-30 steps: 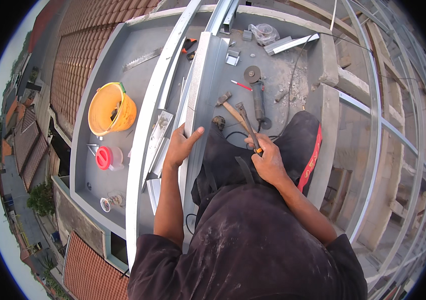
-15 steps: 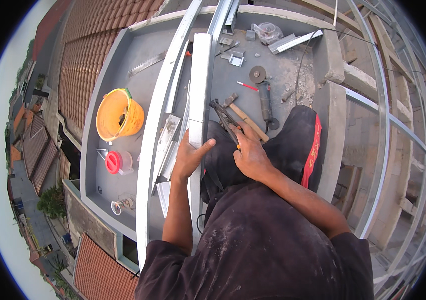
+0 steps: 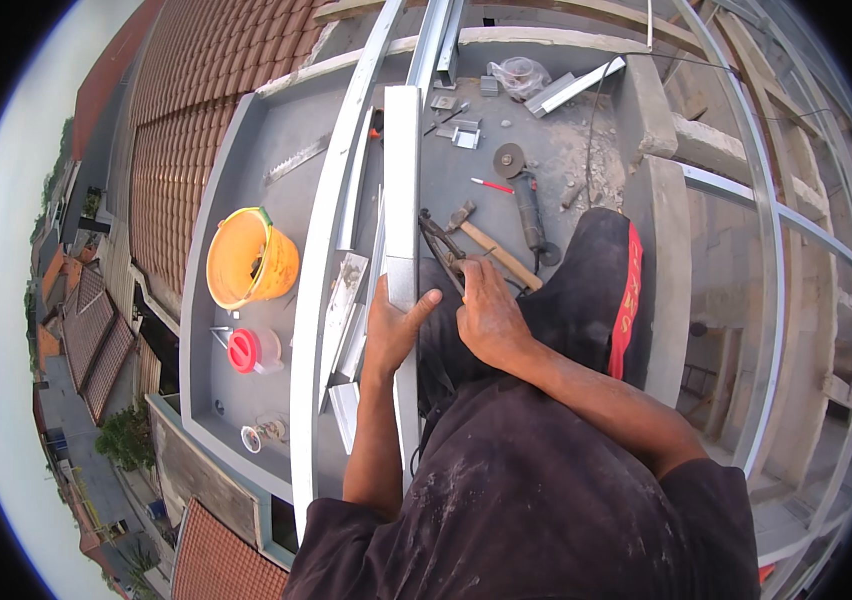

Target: The person cuts a metal profile with an angle grinder, then uses a hammer to tap and align the pieces. They assemble the cut metal profiles into a frame structure on a rooftop, adjusting and fitting the pieces together.

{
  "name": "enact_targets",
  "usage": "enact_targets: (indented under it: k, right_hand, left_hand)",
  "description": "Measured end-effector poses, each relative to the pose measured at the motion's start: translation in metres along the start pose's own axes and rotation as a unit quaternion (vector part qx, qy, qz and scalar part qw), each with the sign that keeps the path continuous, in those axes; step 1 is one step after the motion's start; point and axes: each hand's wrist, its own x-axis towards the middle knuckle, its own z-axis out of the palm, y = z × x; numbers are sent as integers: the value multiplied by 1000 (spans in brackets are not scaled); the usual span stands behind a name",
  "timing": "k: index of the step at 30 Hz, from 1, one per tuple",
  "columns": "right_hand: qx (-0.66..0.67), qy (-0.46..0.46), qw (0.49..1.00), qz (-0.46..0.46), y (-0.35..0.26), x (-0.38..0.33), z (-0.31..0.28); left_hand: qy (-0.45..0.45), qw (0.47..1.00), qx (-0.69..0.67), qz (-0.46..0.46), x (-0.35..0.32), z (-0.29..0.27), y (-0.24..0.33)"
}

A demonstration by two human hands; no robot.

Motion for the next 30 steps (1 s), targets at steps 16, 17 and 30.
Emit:
enact_targets:
  k: [16,17,30]
  right_hand:
    - [112,7,986,126,17,6,18]
    - [117,5,985,125,18,5,19]
    - [51,19,997,51,17,-17,28]
  left_hand:
    - [-18,1000,-23,-8,-8,-1,0]
    - [-17,1000,-21,-3,-9,-1,-2]
    - [8,1000,3,7,-10,10,2]
